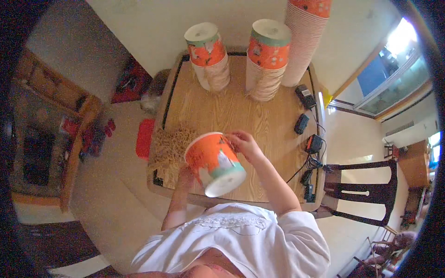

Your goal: Placing rubber bands around paper bowls and stacking them into piles on a table.

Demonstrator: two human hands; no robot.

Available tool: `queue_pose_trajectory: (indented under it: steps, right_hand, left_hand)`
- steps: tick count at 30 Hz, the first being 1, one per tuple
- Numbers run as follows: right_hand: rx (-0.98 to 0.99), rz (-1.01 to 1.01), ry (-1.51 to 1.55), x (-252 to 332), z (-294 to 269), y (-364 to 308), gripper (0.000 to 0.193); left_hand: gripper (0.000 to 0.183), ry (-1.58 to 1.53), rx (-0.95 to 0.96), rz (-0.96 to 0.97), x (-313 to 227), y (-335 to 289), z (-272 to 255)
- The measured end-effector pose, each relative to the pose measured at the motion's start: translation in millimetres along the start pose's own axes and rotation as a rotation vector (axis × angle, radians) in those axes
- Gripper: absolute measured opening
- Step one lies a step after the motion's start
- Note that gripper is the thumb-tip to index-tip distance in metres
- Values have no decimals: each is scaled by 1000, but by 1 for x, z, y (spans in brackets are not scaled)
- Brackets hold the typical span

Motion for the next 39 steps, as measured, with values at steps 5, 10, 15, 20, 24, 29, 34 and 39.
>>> queue_pose_trajectory:
  steps: [5, 10, 15, 20, 24, 29, 34, 39]
  right_hand:
    - [24, -89, -499, -12, 7, -28, 18]
    - [4, -141, -597, -23, 20, -43, 15]
    - [12, -156, -699, -32, 43, -38, 17]
    - [-18, -80, -754, -30, 42, -31, 14]
    - [-28, -116, -755, -29, 36, -25, 12]
    - [32, -204, -822, -50, 33, -19, 12]
    - [63, -213, -828, -61, 42, -20, 12]
    - [53, -58, -787, -71, 42, -22, 11]
  left_hand:
    - [43, 522, -14, -345, 17, -35, 0]
    - [76, 285, 427, -562, -17, -54, 68]
    - [54, 527, 62, -364, 3, -4, 74]
    - [45, 691, -24, -156, 16, 5, 71]
    - [49, 850, -32, -37, 10, 3, 81]
    - [51, 788, -57, -60, 21, 2, 64]
    - [23, 1190, 18, 272, 16, 16, 58]
    - [6, 1252, -40, 229, 11, 18, 69]
Point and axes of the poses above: each hand's wrist, its own y-axis towards the middle knuckle, its own z-axis out of the palm, x = y × z, the point moved 4 cm from there along y, towards the middle knuckle, and after that the axes turned 15 degrees about -y, right-handed, at the moved point
